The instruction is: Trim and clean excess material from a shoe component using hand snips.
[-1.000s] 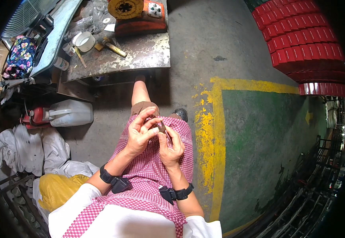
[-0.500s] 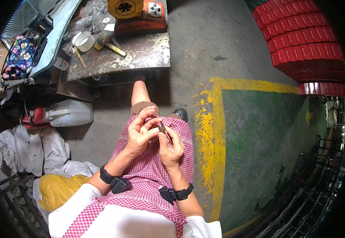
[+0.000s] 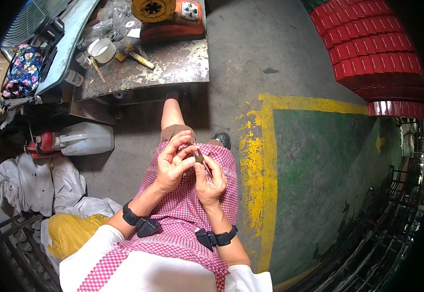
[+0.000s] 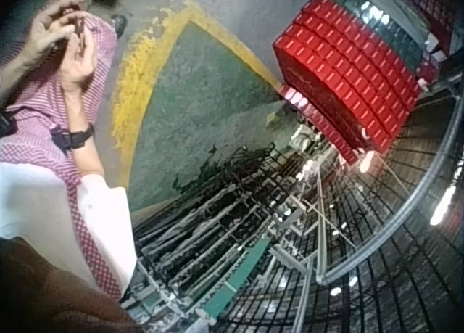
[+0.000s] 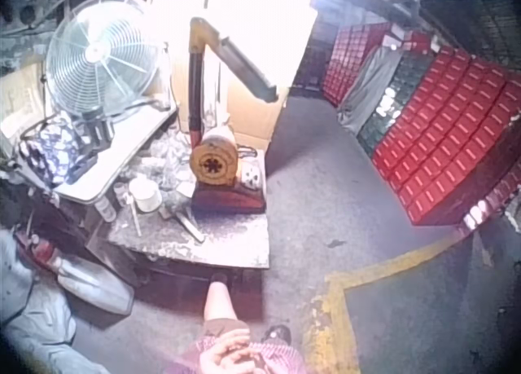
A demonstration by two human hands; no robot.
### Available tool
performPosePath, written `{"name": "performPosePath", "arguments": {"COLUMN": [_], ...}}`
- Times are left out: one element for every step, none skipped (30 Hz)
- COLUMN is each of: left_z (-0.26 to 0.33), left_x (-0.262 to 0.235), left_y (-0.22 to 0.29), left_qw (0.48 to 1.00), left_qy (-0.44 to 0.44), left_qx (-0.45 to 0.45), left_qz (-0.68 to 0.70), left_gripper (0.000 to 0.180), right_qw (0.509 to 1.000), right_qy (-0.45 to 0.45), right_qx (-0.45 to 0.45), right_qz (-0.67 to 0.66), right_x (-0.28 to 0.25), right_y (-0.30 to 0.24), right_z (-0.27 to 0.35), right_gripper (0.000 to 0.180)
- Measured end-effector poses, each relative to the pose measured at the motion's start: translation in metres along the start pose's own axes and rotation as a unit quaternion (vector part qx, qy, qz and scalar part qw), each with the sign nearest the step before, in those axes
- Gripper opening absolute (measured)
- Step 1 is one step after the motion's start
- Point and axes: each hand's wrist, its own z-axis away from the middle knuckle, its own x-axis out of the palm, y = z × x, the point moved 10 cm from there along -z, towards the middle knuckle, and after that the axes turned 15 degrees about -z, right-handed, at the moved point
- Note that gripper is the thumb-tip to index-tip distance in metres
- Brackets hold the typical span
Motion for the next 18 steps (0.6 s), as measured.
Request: {"name": "performPosePath", "arguments": {"left_z": [-0.0001, -0.0001, 0.0001, 0.0001, 0.0001, 0.0, -0.0001, -0.0002, -0.0003, -0.0003, -0.0002, 0.0001, 0.0003, 0.0004, 0.0005, 0.0004, 0.0003, 0.0005], "left_x": [0.0002, 0.0002, 0.0001, -0.0001, -0.0002, 0.0, 0.0003, 0.0001, 0.0007, 0.0014, 0.0008, 0.0002, -0.0001, 0.0002, 0.0006, 0.0009, 0.0012, 0.0013], "left_y": [0.0003, 0.0002, 0.0001, 0.0, 0.0, 0.0001, 0.0002, -0.0005, 0.0001, 0.001, 0.0011, -0.0003, -0.0014, -0.0016, -0.0017, -0.0019, -0.0016, -0.0013], "left_qw": [1.0, 1.0, 1.0, 1.0, 1.0, 1.0, 1.0, 1.0, 1.0, 1.0, 1.0, 1.0, 1.0, 1.0, 1.0, 1.0, 1.0, 1.0], "left_qy": [-0.001, -0.001, 0.0, 0.001, 0.002, 0.001, 0.001, 0.0, -0.007, -0.014, -0.014, -0.013, -0.012, -0.013, -0.013, -0.012, -0.013, -0.013], "left_qx": [0.0, 0.0, 0.0, 0.0, 0.0, 0.002, 0.003, 0.003, 0.009, 0.016, 0.016, 0.012, 0.009, 0.009, 0.007, 0.006, 0.006, 0.004], "left_qz": [-0.002, -0.002, 0.001, 0.003, 0.003, 0.004, 0.005, 0.006, 0.005, 0.004, 0.004, 0.007, 0.01, 0.011, 0.011, 0.011, 0.011, 0.012], "left_gripper": [0.05, 0.05, 0.05, 0.05, 0.05, 0.049, 0.049, 0.049, 0.048, 0.047, 0.047, 0.047, 0.047, 0.047, 0.047, 0.047, 0.047, 0.047], "right_qw": [1.0, 1.0, 1.0, 1.0, 1.0, 1.0, 1.0, 1.0, 1.0, 1.0, 1.0, 1.0, 1.0, 1.0, 1.0, 1.0, 1.0, 1.0], "right_qy": [-0.001, -0.002, -0.002, -0.002, -0.003, -0.003, -0.003, -0.002, -0.002, -0.004, -0.005, -0.005, -0.006, -0.008, -0.007, -0.006, -0.005, -0.005], "right_qx": [-0.002, -0.004, -0.004, -0.003, -0.003, -0.003, -0.005, -0.007, -0.007, -0.007, -0.007, -0.007, -0.01, -0.013, -0.013, -0.013, -0.013, -0.014], "right_qz": [0.003, 0.006, 0.006, 0.007, 0.008, 0.008, 0.007, 0.007, 0.007, 0.01, 0.013, 0.014, 0.016, 0.019, 0.019, 0.021, 0.024, 0.024], "right_x": [0.0001, 0.0003, 0.0007, 0.0014, 0.002, 0.0018, 0.0016, 0.0014, 0.0013, 0.0013, 0.0016, 0.0012, 0.0015, 0.0017, 0.0014, 0.0009, 0.0006, 0.0006], "right_y": [-0.0004, -0.001, -0.0017, -0.0029, -0.0035, -0.0033, -0.0033, -0.0034, -0.0032, -0.003, -0.0029, -0.0024, -0.0025, -0.0026, -0.0026, -0.0026, -0.0025, -0.002], "right_z": [-0.0001, -0.0003, -0.0007, -0.0013, -0.0016, -0.0016, -0.0015, -0.0014, -0.0014, -0.0013, -0.0012, -0.001, -0.0009, -0.0007, -0.0005, -0.0003, -0.0001, 0.0001], "right_gripper": [0.019, 0.019, 0.019, 0.02, 0.02, 0.02, 0.02, 0.02, 0.02, 0.02, 0.021, 0.021, 0.021, 0.021, 0.021, 0.021, 0.021, 0.021]}}
